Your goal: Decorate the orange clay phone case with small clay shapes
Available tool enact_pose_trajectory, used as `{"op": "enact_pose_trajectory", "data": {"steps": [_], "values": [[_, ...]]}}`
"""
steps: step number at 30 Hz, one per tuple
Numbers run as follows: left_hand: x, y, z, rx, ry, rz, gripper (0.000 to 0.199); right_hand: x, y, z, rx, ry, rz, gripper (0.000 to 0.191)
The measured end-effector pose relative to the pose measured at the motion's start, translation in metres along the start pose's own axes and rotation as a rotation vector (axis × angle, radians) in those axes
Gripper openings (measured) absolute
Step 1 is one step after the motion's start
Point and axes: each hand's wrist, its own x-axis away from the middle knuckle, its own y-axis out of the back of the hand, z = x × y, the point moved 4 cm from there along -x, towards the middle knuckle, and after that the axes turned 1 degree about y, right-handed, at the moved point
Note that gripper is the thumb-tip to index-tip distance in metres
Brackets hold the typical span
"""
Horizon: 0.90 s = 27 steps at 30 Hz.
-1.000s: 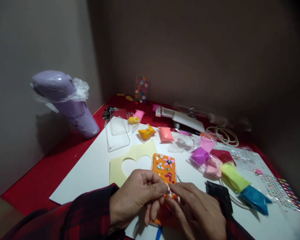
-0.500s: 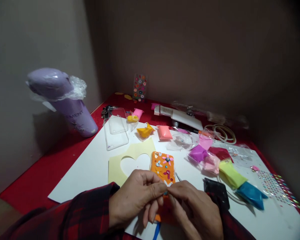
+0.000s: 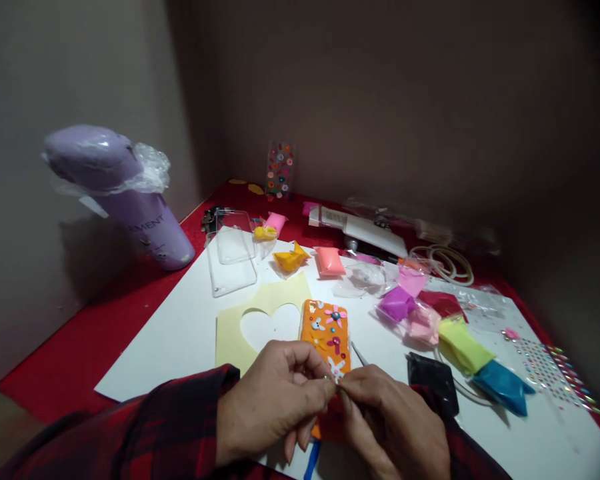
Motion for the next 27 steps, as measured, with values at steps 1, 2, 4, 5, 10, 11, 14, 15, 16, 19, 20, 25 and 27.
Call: {"op": "enact_pose_trajectory", "data": {"steps": [1, 2, 4, 5, 10, 11, 14, 15, 16, 19, 20, 25, 27], "values": [[0.000, 0.001, 0.000, -0.001, 0.001, -0.005, 0.012, 0.001, 0.001, -0.002, 0.007, -0.004, 0.011, 0.011], [-0.001, 0.001, -0.001, 0.002, 0.002, -0.002, 0.012, 0.002, 0.001, -0.004, 0.004, -0.014, 0.027, 0.009], [-0.001, 0.002, -0.002, 0.032, -0.015, 0.032, 0.017, 0.003, 0.001, -0.008, -0.050, -0.056, 0.061, 0.008], [-0.002, 0.002, -0.003, 0.056, -0.033, 0.065, 0.022, 0.003, 0.001, -0.009, -0.101, -0.088, 0.081, 0.008], [-0.001, 0.001, -0.004, 0.248, -0.081, 0.175, 0.028, 0.001, -0.003, -0.010, -0.390, -0.322, 0.025, 0.015], [-0.001, 0.001, -0.004, 0.296, -0.088, 0.173, 0.024, 0.000, -0.004, -0.010, -0.422, -0.361, 0.010, 0.015], [-0.001, 0.001, -0.007, 0.410, -0.125, 0.189, 0.012, 0.000, -0.006, -0.010, -0.485, -0.454, -0.007, 0.016], [0.000, 0.000, -0.008, 0.425, -0.130, 0.197, 0.009, 0.000, -0.006, -0.010, -0.498, -0.475, -0.012, 0.016], [0.000, 0.000, -0.009, 0.428, -0.130, 0.200, 0.006, 0.000, -0.006, -0.011, -0.504, -0.486, -0.015, 0.016], [0.000, 0.001, -0.008, 0.395, -0.114, 0.194, 0.005, -0.002, -0.004, -0.012, -0.456, -0.409, 0.001, 0.013], [0.001, 0.002, -0.007, 0.380, -0.110, 0.194, 0.007, -0.002, -0.003, -0.011, -0.415, -0.346, 0.012, 0.011], [0.002, 0.002, -0.003, 0.314, -0.043, 0.198, 0.017, 0.000, 0.006, -0.006, -0.038, 0.090, 0.095, 0.015], [0.001, 0.002, -0.003, 0.303, -0.029, 0.176, 0.021, 0.003, 0.010, -0.005, 0.120, 0.225, 0.081, 0.018]]}}
